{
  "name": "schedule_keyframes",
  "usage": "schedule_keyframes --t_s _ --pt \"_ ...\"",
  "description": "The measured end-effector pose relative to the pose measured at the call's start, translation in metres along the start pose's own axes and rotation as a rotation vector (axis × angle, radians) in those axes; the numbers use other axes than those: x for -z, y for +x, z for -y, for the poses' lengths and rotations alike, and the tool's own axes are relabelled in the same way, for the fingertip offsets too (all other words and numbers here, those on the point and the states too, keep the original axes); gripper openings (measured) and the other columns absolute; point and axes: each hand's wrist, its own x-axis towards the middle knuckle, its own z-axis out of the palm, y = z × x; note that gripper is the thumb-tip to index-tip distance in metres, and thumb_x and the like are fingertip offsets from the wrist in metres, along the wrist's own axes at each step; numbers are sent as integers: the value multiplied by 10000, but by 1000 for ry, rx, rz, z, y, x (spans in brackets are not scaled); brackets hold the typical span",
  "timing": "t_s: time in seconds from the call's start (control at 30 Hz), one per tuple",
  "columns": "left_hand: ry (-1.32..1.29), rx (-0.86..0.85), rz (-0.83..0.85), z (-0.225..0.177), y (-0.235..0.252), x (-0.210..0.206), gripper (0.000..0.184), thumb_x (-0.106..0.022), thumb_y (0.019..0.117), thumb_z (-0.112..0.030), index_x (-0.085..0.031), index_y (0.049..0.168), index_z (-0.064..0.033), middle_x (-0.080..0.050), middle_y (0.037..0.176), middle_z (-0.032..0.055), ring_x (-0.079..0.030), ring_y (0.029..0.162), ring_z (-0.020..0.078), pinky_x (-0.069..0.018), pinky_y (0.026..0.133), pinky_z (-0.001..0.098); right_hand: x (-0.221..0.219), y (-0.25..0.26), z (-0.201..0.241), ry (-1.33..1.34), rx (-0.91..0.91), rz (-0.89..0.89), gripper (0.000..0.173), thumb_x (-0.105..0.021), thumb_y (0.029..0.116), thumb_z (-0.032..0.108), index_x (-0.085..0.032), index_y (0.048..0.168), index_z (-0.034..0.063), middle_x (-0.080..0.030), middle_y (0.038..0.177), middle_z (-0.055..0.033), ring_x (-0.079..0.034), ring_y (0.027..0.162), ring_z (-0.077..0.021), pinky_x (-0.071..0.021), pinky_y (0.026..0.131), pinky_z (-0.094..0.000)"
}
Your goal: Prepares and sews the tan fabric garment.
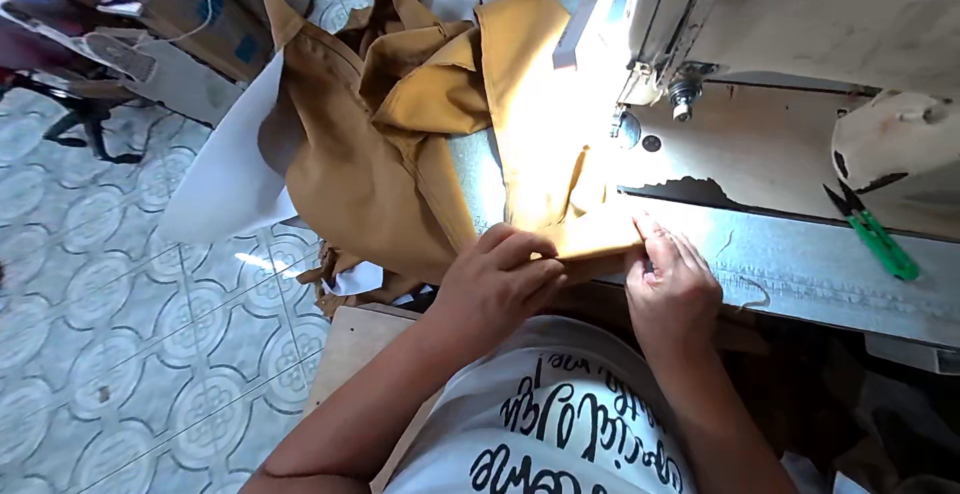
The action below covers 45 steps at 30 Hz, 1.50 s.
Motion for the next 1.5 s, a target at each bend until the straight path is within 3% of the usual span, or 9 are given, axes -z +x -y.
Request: schedule_keyframes --t_s 0.2,0.4,0.53,0.67,0.73,1.0,1.17,1.27,1.5 --pt "112 -55 84 -1 33 21 195 -620 901 -11 -786 954 -99 -676 1145 105 -632 947 269 -543 735 372 24 -21 42 279 322 69 225 -668 1005 283 -744 1107 97 -756 1108 -98 -708 1078 -234 -547 993 -383" --pt "271 -13 157 3 62 64 211 -591 908 36 -750 1014 -53 -629 1247 203 -655 980 383 -557 731 502 -2 -22 34 34 400 174 216 -603 1024 306 -756 991 157 -742 955 -42 -706 962 -260 -482 993 -569" --pt "348 -145 257 25 70 95 223 -507 895 -179 -686 876 -47 -632 1204 211 -655 917 391 -514 661 551 25 -19 16 247 483 121 153 -548 1043 292 -644 961 204 -661 1178 -22 -588 1235 -198 -257 1200 -569" --pt "130 -322 275 54 73 110 612 -429 976 -655 -708 816 -134 -667 1206 122 -592 1177 320 -451 972 555 31 -9 -21 487 299 60 296 -487 1067 363 -563 854 172 -621 1196 -32 -550 1253 -170 -384 1148 -449" --pt "-145 -301 246 57 72 95 546 -602 931 -622 -687 751 -114 -696 1146 85 -605 1209 241 -498 1031 432 28 -6 -26 589 220 60 332 -485 1065 342 -571 820 137 -638 1158 -38 -576 1185 -127 -454 1060 -340" --pt "-669 3 123 58 64 33 202 -800 856 -224 -695 884 -53 -734 935 -20 -681 791 -8 -578 684 157 13 -15 -27 688 2 81 316 -535 1028 270 -624 799 71 -667 955 -54 -617 991 -76 -504 875 -203" --pt "-636 11 144 48 65 30 134 -764 875 -146 -671 870 -50 -728 907 -5 -671 785 -8 -564 685 155 17 -16 -20 668 -108 130 250 -588 976 232 -676 833 48 -693 1012 -74 -638 1020 -66 -527 870 -197" --pt "-564 -37 228 29 68 35 189 -786 871 -195 -638 932 -94 -716 896 -35 -658 763 -14 -561 653 157 34 -6 -4 717 -92 186 412 -692 958 438 -675 1177 90 -623 1292 -78 -597 1207 -108 -542 982 -292" --pt "-586 -203 269 -17 75 50 256 -729 944 -229 -588 1106 -90 -686 857 -56 -643 785 -46 -556 695 137 79 15 23 802 -27 261 297 -753 938 290 -733 1072 26 -747 937 6 -707 865 -27 -610 794 -186"
